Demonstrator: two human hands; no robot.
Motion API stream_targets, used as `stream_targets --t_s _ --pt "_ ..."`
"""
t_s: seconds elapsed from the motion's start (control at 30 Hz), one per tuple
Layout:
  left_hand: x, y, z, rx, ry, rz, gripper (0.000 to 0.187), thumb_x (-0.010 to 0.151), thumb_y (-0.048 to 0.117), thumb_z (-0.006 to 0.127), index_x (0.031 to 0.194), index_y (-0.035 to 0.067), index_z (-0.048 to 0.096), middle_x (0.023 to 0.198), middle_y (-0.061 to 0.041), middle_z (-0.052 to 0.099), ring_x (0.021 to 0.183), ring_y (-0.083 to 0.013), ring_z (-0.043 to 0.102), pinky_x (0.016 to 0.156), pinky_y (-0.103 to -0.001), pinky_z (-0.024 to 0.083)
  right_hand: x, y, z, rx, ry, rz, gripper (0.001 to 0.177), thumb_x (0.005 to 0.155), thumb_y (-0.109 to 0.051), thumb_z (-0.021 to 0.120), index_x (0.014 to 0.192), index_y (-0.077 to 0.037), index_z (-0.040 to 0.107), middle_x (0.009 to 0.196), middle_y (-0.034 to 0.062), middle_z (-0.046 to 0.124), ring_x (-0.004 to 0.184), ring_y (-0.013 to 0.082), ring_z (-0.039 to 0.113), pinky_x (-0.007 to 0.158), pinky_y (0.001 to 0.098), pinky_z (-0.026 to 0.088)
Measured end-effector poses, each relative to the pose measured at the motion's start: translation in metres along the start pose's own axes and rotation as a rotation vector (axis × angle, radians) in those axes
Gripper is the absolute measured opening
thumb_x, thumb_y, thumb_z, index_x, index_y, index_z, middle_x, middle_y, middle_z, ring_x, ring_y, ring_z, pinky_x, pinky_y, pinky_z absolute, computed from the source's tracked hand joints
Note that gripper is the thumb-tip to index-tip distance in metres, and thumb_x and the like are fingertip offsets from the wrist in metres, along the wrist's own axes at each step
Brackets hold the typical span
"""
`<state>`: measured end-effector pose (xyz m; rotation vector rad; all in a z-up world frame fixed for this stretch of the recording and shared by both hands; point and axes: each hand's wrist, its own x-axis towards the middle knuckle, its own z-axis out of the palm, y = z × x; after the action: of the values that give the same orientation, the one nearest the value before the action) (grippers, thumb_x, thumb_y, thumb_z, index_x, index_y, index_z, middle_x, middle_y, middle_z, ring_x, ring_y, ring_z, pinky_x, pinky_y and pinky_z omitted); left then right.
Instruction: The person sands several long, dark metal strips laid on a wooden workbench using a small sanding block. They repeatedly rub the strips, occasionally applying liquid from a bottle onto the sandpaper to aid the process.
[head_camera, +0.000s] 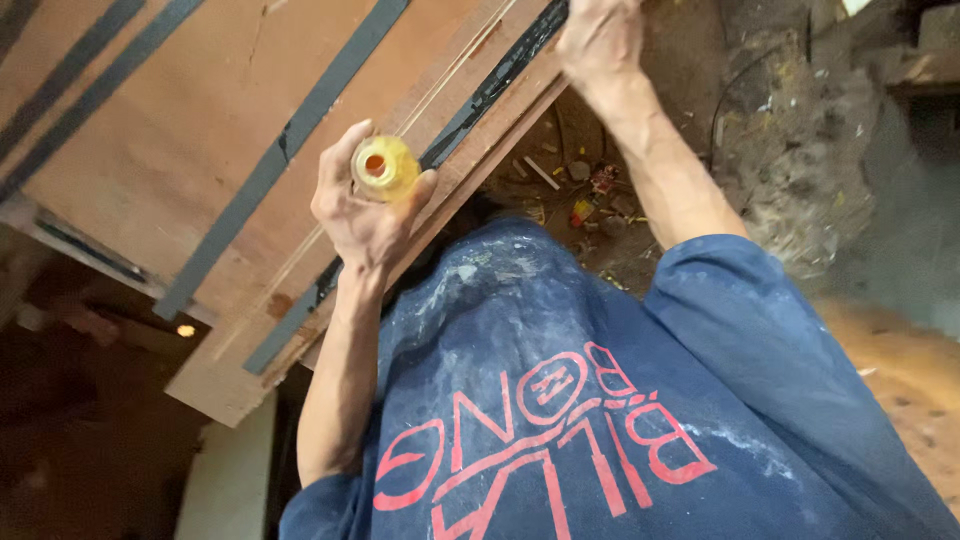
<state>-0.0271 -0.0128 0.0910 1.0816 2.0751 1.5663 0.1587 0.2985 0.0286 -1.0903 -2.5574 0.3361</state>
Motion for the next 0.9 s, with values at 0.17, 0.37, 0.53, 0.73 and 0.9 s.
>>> stream_targets --t_s 0.17,0.37,0.53,0.73,0.9 --pt "-0.011 -0.011 -0.016 -0.305 -0.067 -0.141 0.070 0.085 0.010 0.095 0.140 0.001 0.053 0.110 -0.009 0.073 0.103 -0.0170 0.074 0.098 -0.033 0.060 -0.048 -0.057 0.024 -0.063 -0.033 -0.168 0.029 0.103 0.004 0.038 0.118 0.004 0.063 0.071 0.0161 0.066 0.061 0.0248 0.059 0.044 0.0334 0.049" --pt "-0.019 -0.021 -0.034 -0.386 -0.077 -0.147 0.069 0.085 0.009 0.094 0.139 0.001 0.052 0.109 -0.009 0.073 0.102 -0.0173 0.074 0.096 -0.032 0.061 -0.092 -0.073 0.042 -0.115 0.184 -0.423 0.012 0.107 -0.003 0.054 0.104 -0.002 0.065 0.108 0.0173 0.075 0.100 0.0313 0.071 0.081 0.0343 0.063" --pt "-0.023 -0.036 -0.040 -0.191 -0.042 -0.069 0.071 0.080 0.014 0.097 0.138 0.002 0.058 0.116 -0.009 0.070 0.108 -0.0191 0.071 0.099 -0.034 0.059 -0.102 -0.064 0.033 -0.032 0.063 -0.477 0.016 0.113 -0.004 0.055 0.104 -0.003 0.068 0.119 0.0177 0.072 0.119 0.0299 0.071 0.104 0.0404 0.062" --pt "-0.032 -0.041 -0.046 -0.109 -0.017 -0.012 0.071 0.078 0.023 0.100 0.136 0.006 0.061 0.122 -0.009 0.068 0.111 -0.0206 0.070 0.100 -0.034 0.059 -0.112 -0.088 0.041 -0.021 0.017 -0.456 0.021 0.111 -0.005 0.051 0.101 0.000 0.069 0.112 0.0215 0.075 0.110 0.0329 0.073 0.093 0.0375 0.064" --pt "-0.023 -0.041 -0.048 -0.112 -0.005 -0.007 0.070 0.080 0.027 0.099 0.136 0.008 0.062 0.122 -0.008 0.068 0.113 -0.0218 0.071 0.101 -0.035 0.060 -0.096 -0.092 0.030 -0.104 0.181 -0.254 0.020 0.108 -0.004 0.051 0.106 0.000 0.071 0.087 0.0152 0.072 0.077 0.0267 0.071 0.059 0.0369 0.058"
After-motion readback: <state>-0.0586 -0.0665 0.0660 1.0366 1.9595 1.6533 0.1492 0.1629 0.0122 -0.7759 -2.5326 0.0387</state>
